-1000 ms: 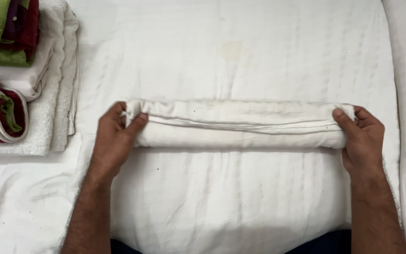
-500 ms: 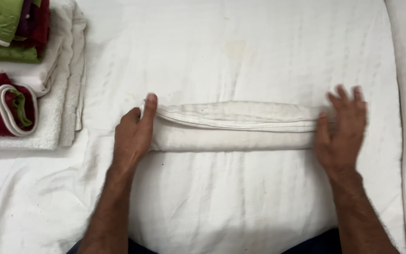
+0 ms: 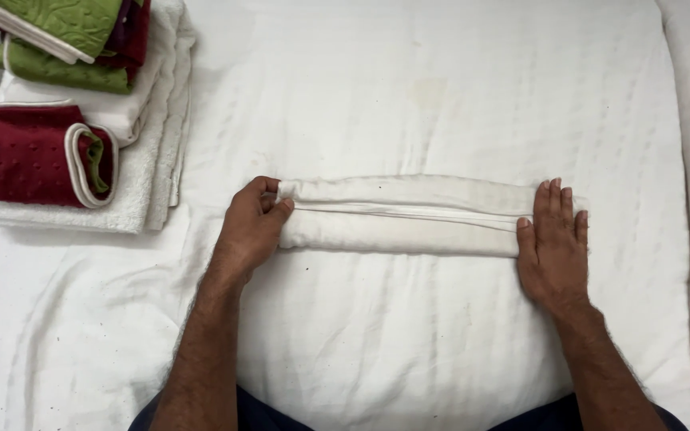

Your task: The person folds a green towel and places it on a stack. Then, the person folds a white towel by hand, rolling it into a compact bundle and placing it on the stack. Finally, the person folds a purple and green towel and adds it to the stack.

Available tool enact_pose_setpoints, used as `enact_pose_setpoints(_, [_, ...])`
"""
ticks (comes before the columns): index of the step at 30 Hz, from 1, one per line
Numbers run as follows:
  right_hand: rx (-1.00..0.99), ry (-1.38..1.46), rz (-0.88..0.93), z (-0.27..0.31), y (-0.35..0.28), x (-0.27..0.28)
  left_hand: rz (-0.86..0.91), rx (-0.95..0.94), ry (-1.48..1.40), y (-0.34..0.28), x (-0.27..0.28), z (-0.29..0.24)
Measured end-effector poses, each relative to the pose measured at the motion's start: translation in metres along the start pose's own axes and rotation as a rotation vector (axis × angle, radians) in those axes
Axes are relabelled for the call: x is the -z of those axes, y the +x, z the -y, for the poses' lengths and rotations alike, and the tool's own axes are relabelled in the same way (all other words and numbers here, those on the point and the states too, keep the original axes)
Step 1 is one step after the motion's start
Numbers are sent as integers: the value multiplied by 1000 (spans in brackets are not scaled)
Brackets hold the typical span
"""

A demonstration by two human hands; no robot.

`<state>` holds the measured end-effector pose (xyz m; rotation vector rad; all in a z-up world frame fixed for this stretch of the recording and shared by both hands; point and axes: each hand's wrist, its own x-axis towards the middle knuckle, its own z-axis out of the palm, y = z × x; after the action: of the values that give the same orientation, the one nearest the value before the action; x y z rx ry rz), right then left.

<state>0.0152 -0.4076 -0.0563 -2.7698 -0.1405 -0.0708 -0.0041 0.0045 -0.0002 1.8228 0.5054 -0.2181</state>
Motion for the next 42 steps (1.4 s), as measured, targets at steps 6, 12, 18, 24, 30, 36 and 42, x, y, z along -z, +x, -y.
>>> enact_pose_setpoints(6, [-6, 7, -41, 10, -10, 1, 3, 60, 62, -2, 2, -1])
enact_pose_setpoints(12, [270, 101, -80, 114, -18, 6, 56, 92, 32, -7, 8, -13])
enact_pose_setpoints(18, [536, 45, 91, 191, -3, -33, 67, 112, 83, -10, 8, -18])
enact_pose_setpoints(24, [358, -155, 92, 174, 6, -68, 24, 123, 25, -5, 10, -4])
enact_pose_setpoints(30, [324, -180, 66, 185, 4, -68, 116, 93, 52, -4, 9, -5])
enact_pose_setpoints(36, [435, -8, 48, 225, -6, -67, -62, 156, 169, 0, -2, -20])
enact_pose_setpoints(42, [486, 194, 103, 241, -11, -76, -72, 154, 160, 15, 3, 3])
